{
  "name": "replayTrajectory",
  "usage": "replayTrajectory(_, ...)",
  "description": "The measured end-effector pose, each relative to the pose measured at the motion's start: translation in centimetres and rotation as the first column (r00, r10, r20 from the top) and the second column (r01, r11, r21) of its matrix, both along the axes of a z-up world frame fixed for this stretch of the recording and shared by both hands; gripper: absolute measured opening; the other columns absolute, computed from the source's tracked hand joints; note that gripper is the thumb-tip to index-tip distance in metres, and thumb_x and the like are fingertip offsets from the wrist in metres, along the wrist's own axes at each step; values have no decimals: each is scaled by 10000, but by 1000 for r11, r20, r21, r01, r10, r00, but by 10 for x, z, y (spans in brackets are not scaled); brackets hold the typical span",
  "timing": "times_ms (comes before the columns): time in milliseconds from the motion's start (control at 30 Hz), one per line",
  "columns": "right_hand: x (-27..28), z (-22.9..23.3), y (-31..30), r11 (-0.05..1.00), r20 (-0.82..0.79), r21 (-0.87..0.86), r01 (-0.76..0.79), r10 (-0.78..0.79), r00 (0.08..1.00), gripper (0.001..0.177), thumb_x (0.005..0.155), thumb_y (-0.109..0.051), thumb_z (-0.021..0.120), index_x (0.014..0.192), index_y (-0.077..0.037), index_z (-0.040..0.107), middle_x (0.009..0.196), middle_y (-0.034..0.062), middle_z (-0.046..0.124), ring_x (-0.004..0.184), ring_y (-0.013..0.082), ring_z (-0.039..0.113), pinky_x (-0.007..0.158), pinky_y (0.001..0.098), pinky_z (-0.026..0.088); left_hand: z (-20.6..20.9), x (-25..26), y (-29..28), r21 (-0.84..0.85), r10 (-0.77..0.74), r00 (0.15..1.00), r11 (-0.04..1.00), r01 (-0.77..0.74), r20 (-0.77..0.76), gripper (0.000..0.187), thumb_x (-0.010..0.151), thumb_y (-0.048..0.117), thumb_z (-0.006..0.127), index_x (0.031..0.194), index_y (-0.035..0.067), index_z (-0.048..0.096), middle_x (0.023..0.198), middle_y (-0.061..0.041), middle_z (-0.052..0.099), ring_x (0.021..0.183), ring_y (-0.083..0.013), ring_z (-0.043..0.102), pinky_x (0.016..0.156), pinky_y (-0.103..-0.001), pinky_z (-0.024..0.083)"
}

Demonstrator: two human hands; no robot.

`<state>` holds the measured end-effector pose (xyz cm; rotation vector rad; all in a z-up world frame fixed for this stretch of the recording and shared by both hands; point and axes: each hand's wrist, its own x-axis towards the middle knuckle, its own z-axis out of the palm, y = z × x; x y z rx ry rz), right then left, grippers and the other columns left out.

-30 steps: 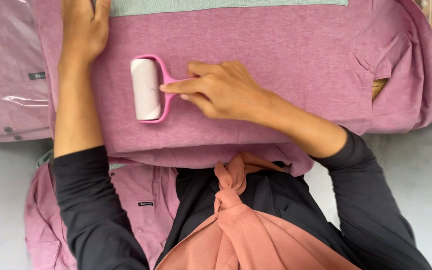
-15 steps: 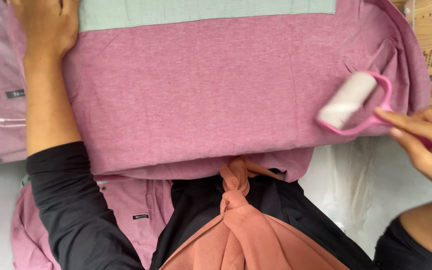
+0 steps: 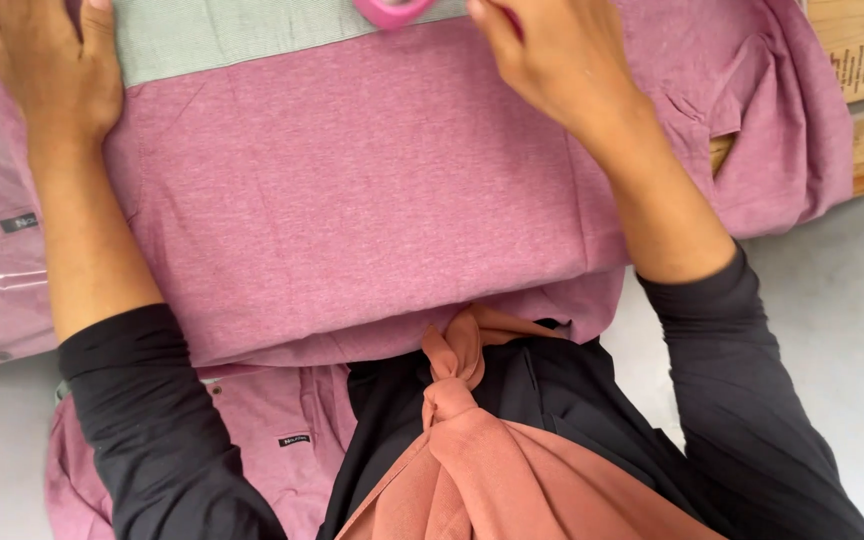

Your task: Using a lint roller to remove lint and debris from a pink shirt on a wooden workbench.

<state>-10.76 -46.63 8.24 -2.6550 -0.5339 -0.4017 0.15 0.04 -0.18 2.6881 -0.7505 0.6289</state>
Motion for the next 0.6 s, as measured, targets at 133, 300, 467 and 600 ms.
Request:
replayTrajectory(133,-77,19,-60,996,-287,90,15,11,958,379,1163,-143,571,1540,-123,606,814,97,478,749,247,396,716,394,333,21,-8,-16,-5,-14,998,1000,14,-61,522,1275,280,397,1436,-193,551,1430,-397,548,1273,-559,431,1035,-620,204)
replayTrajectory(300,-202,38,-133,935,-487,139,327,-223,844,406,1062,-105,629,1468,-94,624,779,20,416,716,152,350,713,294,317,26,-11,-23,-33,-91,996,995,92,26,532,1329,348,339,1382,-131,565,1327,-291,575,1186,-474,555,919,-547,407)
replayTrajectory(467,-210,45,-126,863,-431,-208,461,-504,749,406,1089,-198,652,1490,-250,688,851,32,568,702,192,460,740,361,388,30,-13,-28,-72,-76,997,995,76,2,441,1257,246,443,1424,-144,563,1442,-322,512,1327,-500,439,1016,-600,315)
replayTrajectory(600,-123,35,-94,916,-215,-264,303,-362,907,367,1146,-242,602,1501,-251,697,1147,72,702,963,266,640,693,398,488,20,-9,-19,-43,-28,1000,999,28,-1,654,1274,434,314,1420,-134,603,1441,-318,537,1328,-471,440,999,-591,245)
